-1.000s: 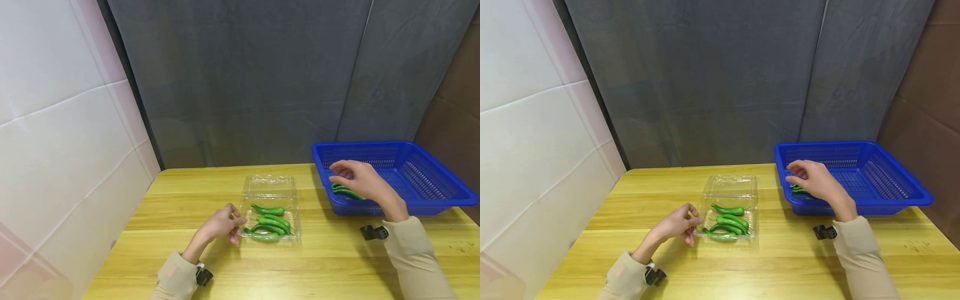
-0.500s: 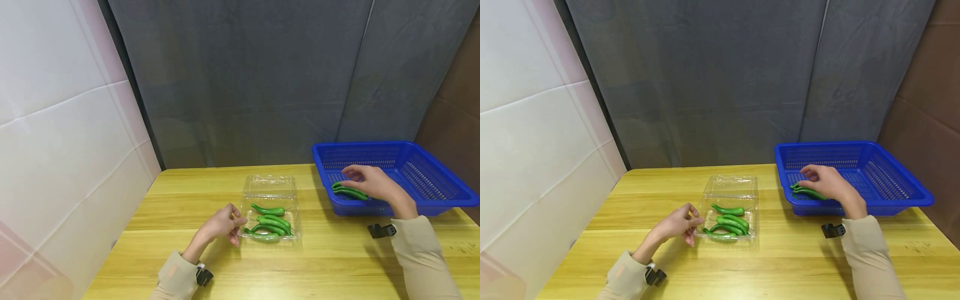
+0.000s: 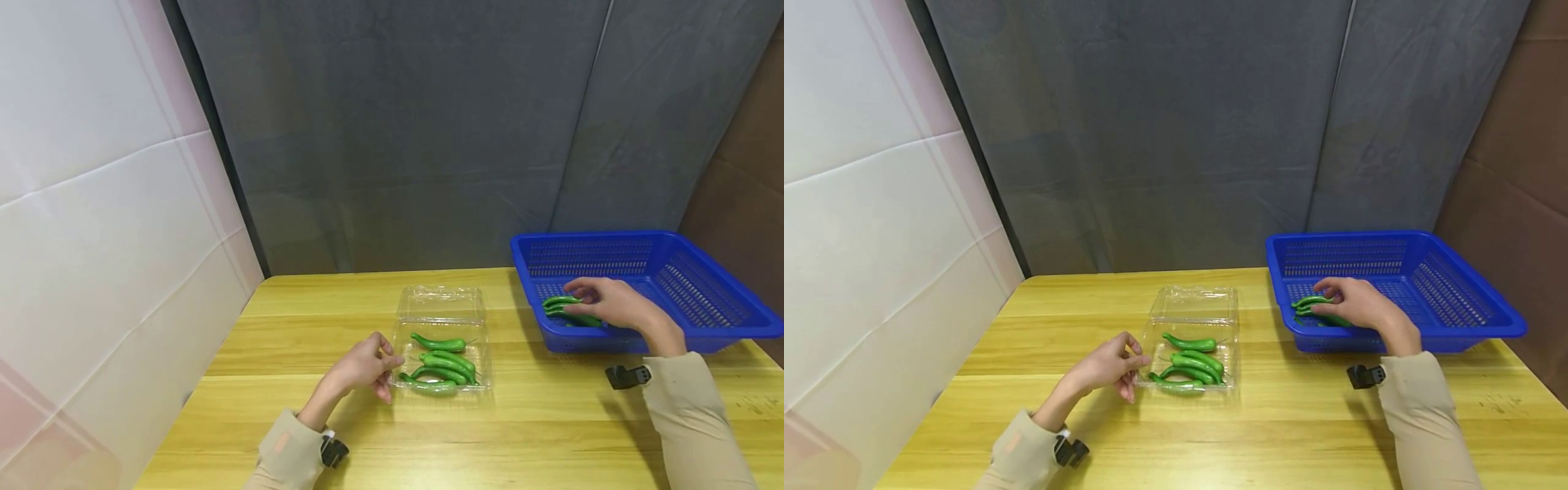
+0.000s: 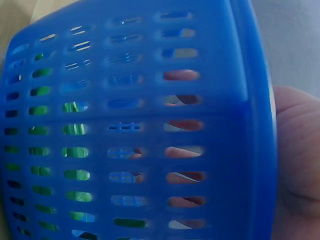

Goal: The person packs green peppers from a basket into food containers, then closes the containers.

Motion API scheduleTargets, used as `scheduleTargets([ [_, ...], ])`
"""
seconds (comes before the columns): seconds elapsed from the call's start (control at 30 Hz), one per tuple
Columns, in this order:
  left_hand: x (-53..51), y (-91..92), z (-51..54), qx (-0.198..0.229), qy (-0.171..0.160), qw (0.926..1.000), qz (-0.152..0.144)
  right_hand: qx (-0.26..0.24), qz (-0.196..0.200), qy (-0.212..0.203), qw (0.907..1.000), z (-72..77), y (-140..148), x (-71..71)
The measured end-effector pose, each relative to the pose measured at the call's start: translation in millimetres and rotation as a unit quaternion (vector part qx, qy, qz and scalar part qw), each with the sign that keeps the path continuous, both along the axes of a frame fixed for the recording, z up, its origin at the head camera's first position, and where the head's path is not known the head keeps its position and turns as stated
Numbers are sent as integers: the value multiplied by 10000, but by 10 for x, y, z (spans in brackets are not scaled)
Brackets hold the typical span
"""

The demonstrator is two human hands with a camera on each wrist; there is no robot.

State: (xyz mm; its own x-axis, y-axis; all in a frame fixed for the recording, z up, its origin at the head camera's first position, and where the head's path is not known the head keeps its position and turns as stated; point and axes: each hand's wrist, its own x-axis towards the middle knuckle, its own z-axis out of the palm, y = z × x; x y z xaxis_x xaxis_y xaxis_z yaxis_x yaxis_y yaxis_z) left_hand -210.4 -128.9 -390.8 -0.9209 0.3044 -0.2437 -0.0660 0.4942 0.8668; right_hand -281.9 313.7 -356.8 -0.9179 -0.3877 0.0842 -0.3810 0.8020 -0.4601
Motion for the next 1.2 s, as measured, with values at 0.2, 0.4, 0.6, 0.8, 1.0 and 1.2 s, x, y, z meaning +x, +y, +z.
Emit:
scheduleTargets([
  [0.2, -7, -6, -18, 25, 30, 10000, -5, 79, 53, -180, 9998, -47, 56, -18],
  [0.4, -25, -19, -35, 43, 16, 10000, -39, 135, 42, -300, 9995, -53, 121, -13],
  [0.6, -23, -17, -30, 12, 31, 10000, -45, 163, 103, -737, 9971, -49, 168, -4],
  [0.8, -13, -2, -15, -8, -33, 10000, -46, 202, 125, -953, 9952, -54, 208, 9],
  [1.0, -9, -1, -25, 50, 20, 10000, -42, 284, 43, -939, 9952, -46, 275, 21],
  [1.2, -7, 1, -19, 43, 16, 10000, -15, 361, -125, -935, 9949, -33, 328, 27],
])
